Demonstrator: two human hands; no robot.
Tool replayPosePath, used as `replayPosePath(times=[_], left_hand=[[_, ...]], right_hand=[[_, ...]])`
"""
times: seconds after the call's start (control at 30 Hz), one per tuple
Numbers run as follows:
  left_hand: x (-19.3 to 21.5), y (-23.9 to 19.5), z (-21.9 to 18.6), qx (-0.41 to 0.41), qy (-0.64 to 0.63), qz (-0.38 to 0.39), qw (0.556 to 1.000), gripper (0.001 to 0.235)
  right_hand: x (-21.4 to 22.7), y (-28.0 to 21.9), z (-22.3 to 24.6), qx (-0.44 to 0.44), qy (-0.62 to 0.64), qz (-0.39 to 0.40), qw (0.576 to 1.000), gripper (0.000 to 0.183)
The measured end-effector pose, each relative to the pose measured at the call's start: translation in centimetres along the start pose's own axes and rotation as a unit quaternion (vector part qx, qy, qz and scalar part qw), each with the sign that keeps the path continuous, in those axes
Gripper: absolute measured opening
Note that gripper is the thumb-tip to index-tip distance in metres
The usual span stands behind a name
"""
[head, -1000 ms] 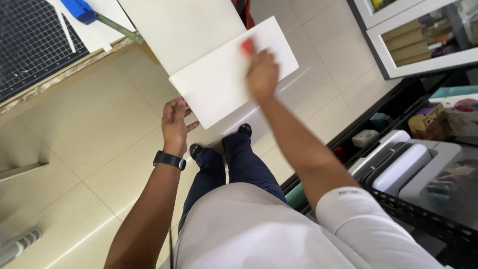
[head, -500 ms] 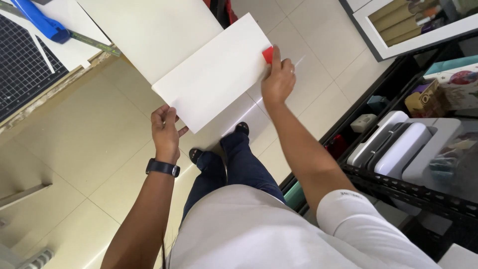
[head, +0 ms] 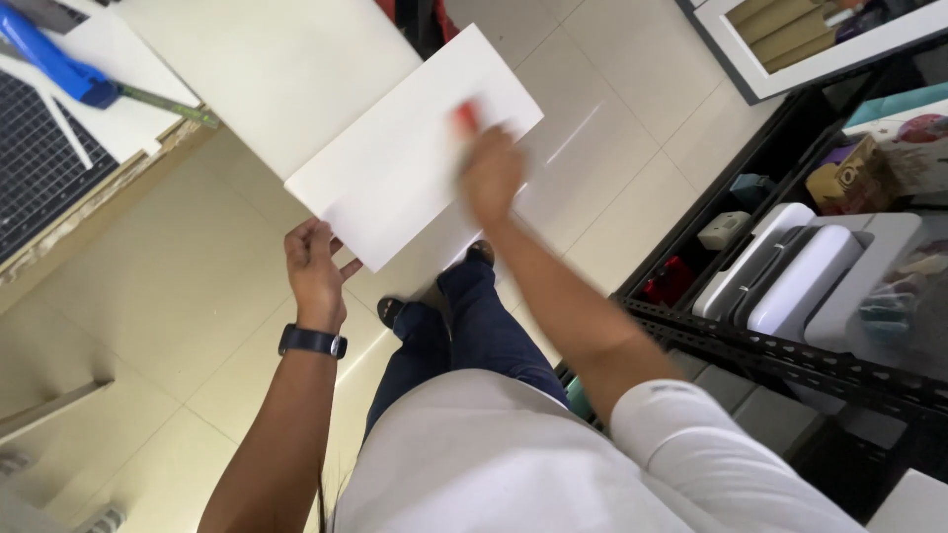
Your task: Applying a white adhesive film to a drawer front using a roller for primer and a squeegee for smoothing.
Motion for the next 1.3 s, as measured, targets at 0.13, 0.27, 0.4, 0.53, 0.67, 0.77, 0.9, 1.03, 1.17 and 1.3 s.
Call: replayPosePath(times=[0.13, 0.27, 0.4, 0.53, 0.67, 0.77, 0.9, 1.03, 1.17, 1.3], left_hand=[[-0.2, -1.2, -0.7, 0.015, -0.026, -0.019, 0.999, 0.045], [-0.4, -0.8, -0.8, 0.02, -0.02, -0.016, 0.999, 0.068], [-0.2, -0.6, -0.5, 0.013, -0.01, -0.026, 1.0, 0.068], [-0.2, -0.5, 0.0, -0.057, -0.023, 0.041, 0.997, 0.072], [-0.3, -0.4, -0.1, -0.053, -0.019, 0.063, 0.996, 0.057], [-0.1, 0.4, 0.9, -0.111, 0.085, 0.05, 0.989, 0.05], [0.6, 0.4, 0.9, -0.13, 0.171, 0.043, 0.976, 0.053], [-0.8, 0.9, 0.9, -0.422, 0.42, 0.034, 0.803, 0.063], [-6.7, 1.7, 2.2, -0.521, 0.492, 0.202, 0.668, 0.044], [-9.1, 3.2, 2.4, -0.462, 0.571, 0.243, 0.634, 0.051]], right_hand=[[8.2, -12.7, 10.2, 0.41, 0.034, -0.069, 0.909, 0.054], [-2.8, -1.5, 3.7, 0.275, -0.044, 0.019, 0.96, 0.033], [-0.7, 4.4, 3.2, 0.153, -0.137, -0.079, 0.976, 0.081], [4.4, -10.7, 9.9, 0.347, -0.02, 0.037, 0.937, 0.043], [4.4, -6.3, 10.0, 0.386, -0.006, 0.212, 0.898, 0.044], [-0.4, 8.0, 3.3, 0.229, -0.279, -0.044, 0.931, 0.037], [0.6, 15.6, -3.4, 0.124, -0.029, 0.067, 0.99, 0.037], [3.9, 15.2, -4.9, -0.006, 0.326, 0.312, 0.892, 0.046], [1.2, 13.2, -5.4, 0.078, 0.188, 0.403, 0.892, 0.062], [3.6, 12.5, -4.7, 0.044, 0.215, 0.454, 0.864, 0.061]])
Point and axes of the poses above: each hand's wrist, its own y-axis towards the middle knuckle, its own x-axis out of the back of the hand, z = x × y, the point moved 4 cm from there along y, towards the middle knuckle, and after that the axes turned 13 degrees about -y, right-handed, at the moved point
